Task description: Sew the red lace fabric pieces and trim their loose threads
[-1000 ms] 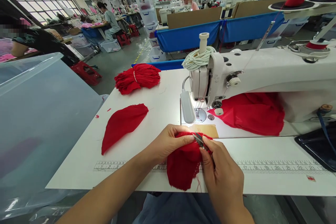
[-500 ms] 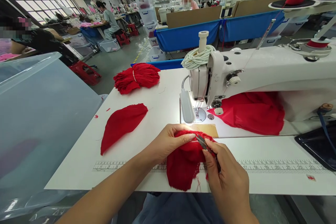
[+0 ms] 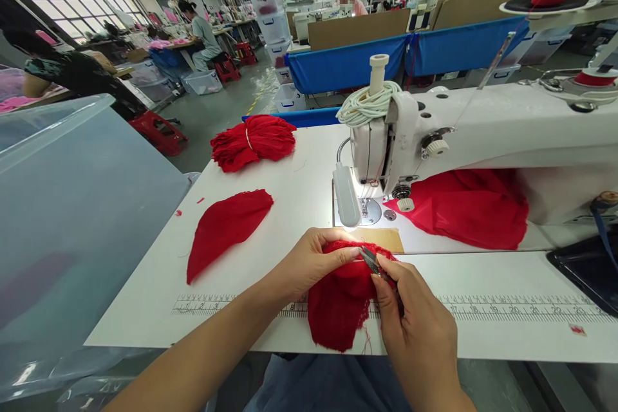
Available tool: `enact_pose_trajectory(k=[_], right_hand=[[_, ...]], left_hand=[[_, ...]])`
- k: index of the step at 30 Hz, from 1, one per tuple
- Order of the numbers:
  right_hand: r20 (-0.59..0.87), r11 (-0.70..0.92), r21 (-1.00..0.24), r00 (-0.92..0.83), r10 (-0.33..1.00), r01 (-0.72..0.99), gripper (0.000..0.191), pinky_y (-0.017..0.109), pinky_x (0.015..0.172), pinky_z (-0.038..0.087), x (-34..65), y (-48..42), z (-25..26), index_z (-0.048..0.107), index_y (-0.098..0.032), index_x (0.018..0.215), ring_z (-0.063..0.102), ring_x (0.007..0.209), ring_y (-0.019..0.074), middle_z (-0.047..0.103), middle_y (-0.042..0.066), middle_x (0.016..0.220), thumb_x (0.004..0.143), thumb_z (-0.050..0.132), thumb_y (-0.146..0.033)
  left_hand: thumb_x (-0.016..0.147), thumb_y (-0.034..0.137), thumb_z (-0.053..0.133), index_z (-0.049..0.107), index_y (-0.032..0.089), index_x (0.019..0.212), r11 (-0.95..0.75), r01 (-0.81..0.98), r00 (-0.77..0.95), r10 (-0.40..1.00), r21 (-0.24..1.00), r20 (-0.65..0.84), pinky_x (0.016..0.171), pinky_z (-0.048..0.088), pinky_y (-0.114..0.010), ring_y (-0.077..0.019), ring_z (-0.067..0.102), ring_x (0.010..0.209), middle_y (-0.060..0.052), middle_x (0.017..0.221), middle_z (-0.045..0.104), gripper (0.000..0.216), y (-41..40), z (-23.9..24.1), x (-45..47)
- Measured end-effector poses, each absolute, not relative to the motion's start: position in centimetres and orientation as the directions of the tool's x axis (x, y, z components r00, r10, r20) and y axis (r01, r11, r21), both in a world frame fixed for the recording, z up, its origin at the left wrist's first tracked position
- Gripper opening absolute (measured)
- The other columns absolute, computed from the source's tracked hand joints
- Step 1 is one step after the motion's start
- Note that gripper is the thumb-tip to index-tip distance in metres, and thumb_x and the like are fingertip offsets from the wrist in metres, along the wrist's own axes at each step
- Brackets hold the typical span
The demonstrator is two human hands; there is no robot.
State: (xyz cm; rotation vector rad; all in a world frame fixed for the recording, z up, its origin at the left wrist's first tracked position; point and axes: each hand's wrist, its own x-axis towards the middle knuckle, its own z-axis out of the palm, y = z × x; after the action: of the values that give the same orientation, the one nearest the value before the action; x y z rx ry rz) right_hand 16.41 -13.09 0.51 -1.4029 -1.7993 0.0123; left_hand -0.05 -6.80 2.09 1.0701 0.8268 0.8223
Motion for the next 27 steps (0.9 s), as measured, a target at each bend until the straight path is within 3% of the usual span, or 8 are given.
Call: enact_pose_trajectory(k=[12,16,19,23,25,27], right_hand=[[0.588,0.367,-0.521,0.013,0.809,0.77,0.019,0.021,0.062,0.052,15.8,-12.8,0.4,0.062,-0.023,0.103,0.07,0.075,0.0146,0.073,0.001,0.09,0.097,0.045,-0.031],[0.468,0.208,-0.692,0.21,0.859,0.692,0.02,0.024,0.065,0.052,16.0,-13.3,0.1,0.065,-0.024,0.101,0.069,0.079,0.0176,0.073,0.003,0.093,0.094,0.051,-0.037],[0.313,0.087,-0.858,0.382,0.87,0.506,0.029,0.025,0.068,0.052,16.3,-13.4,0.0,0.063,-0.022,0.109,0.067,0.084,0.0187,0.071,0.005,0.097,0.092,0.052,-0.044],[0.18,0.08,-0.906,0.207,0.962,0.416,0.03,0.021,0.047,0.043,16.4,-12.4,0.3,0.067,-0.022,0.1,0.05,0.049,0.0113,0.055,-0.005,0.059,0.08,0.067,-0.044],[0.16,0.075,-0.92,0.195,0.968,0.384,0.023,0.02,0.045,0.04,16.2,-12.0,0.4,0.069,-0.022,0.088,0.047,0.048,0.0105,0.052,-0.005,0.057,0.079,0.07,-0.043],[0.174,0.077,-0.947,0.297,0.939,0.31,0.023,0.02,0.047,0.04,16.0,-11.7,0.6,0.065,-0.022,0.078,0.049,0.052,0.0107,0.055,-0.004,0.06,0.084,0.065,-0.044]], left_hand=[[0.076,0.027,0.069,0.075,0.013,0.077,0.162,-0.091,0.433,0.895,0.983,-0.107,0.071,0.043,-0.025,-0.0139,0.056,0.075,-0.004,0.081,0.065,0.015,-6.8,2.6,0.1],[0.077,0.029,0.069,0.073,0.014,0.075,0.161,-0.069,0.437,0.892,0.984,-0.115,0.069,0.042,-0.024,-0.0139,0.056,0.075,-0.004,0.081,0.064,0.016,-6.7,2.6,0.1],[0.077,0.027,0.069,0.072,0.014,0.073,0.134,-0.048,0.417,0.903,0.99,-0.102,0.071,0.042,-0.024,-0.0145,0.056,0.078,-0.003,0.082,0.063,0.014,-6.7,2.6,0.1],[0.079,0.027,0.066,0.071,0.015,0.075,0.079,0.011,0.46,0.885,0.997,-0.075,0.071,0.041,-0.025,-0.0146,0.055,0.077,-0.003,0.082,0.062,0.014,-6.8,2.9,0.2],[0.08,0.027,0.065,0.069,0.014,0.071,0.015,0.068,0.487,0.872,0.998,-0.047,0.069,0.04,-0.024,-0.0139,0.053,0.074,-0.002,0.078,0.059,0.016,-6.9,3.0,0.2],[0.08,0.025,0.063,0.065,0.015,0.066,-0.041,0.122,0.489,0.872,0.992,-0.024,0.068,0.039,-0.024,-0.0135,0.051,0.074,-0.001,0.076,0.056,0.017,-6.8,3.0,0.0]])
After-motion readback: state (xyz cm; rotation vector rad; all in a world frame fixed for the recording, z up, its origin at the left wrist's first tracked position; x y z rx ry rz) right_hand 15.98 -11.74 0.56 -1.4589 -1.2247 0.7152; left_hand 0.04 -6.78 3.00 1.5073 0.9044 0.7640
